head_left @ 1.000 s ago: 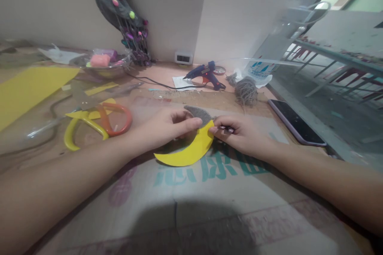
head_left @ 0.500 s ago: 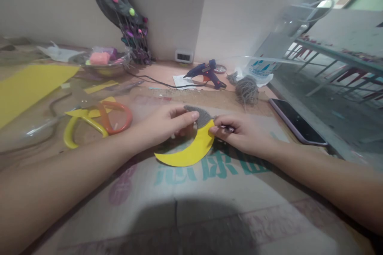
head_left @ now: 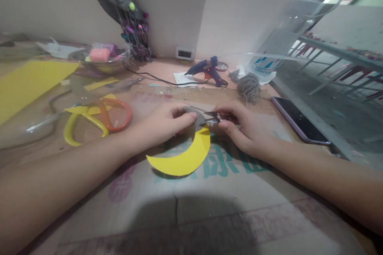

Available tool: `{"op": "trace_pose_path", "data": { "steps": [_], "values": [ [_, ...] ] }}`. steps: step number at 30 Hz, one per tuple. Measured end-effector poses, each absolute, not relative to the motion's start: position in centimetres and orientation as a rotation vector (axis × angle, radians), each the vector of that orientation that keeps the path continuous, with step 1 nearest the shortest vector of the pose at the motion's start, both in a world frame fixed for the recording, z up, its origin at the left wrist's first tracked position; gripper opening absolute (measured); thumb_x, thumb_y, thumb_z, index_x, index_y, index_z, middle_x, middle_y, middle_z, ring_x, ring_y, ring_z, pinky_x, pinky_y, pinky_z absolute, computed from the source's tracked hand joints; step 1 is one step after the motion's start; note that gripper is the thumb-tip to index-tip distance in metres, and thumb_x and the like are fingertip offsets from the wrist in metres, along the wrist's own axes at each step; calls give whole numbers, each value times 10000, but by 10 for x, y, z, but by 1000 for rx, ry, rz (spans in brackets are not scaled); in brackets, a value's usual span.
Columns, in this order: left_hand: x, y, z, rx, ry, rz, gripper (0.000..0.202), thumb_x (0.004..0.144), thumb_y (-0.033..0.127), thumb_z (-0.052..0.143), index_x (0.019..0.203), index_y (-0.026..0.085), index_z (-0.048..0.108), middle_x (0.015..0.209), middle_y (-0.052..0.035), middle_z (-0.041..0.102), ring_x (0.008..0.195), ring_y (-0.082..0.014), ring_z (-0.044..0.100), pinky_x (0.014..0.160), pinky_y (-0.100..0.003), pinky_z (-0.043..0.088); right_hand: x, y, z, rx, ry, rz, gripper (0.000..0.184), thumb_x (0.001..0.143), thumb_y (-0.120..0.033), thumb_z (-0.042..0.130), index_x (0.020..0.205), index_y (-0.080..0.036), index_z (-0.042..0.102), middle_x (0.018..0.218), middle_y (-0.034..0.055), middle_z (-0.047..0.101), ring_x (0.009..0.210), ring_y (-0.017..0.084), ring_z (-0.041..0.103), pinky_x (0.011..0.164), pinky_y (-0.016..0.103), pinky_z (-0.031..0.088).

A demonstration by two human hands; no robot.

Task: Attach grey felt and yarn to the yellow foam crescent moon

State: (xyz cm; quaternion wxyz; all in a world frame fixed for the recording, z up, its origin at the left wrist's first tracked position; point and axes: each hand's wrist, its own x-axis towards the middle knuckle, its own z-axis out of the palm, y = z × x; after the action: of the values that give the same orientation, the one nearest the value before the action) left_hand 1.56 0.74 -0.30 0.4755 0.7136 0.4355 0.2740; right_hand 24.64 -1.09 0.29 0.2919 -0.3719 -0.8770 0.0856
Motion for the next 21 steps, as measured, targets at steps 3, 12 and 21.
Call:
{"op": "trace_pose_path", "data": {
  "steps": [3,12,21],
  "values": [
    [16,8,-4,1738,1052,672,259,870,346,497,672,185,538,553,34,512,487,-93,466,454,-198,341,245,-10,2,-953,-2447,150,200,942,-291,484,1086,-175,561,864,61,640,751,178,576,677,299,431],
    [17,7,-2,1725,1067,664,250,847,336,506,652,183,537,550,23,520,474,-99,463,437,-201,333,246,-9,1,-843,-2535,24,210,952,-297,485,1059,-161,604,840,64,651,707,168,563,638,282,385],
    [17,8,-4,1763,1044,673,242,847,327,504,653,186,533,547,32,494,472,-93,452,434,-204,327,246,-8,0,-857,-2530,-8,205,959,-298,481,1046,-169,615,833,61,655,702,160,564,645,276,393]
  ]
}}
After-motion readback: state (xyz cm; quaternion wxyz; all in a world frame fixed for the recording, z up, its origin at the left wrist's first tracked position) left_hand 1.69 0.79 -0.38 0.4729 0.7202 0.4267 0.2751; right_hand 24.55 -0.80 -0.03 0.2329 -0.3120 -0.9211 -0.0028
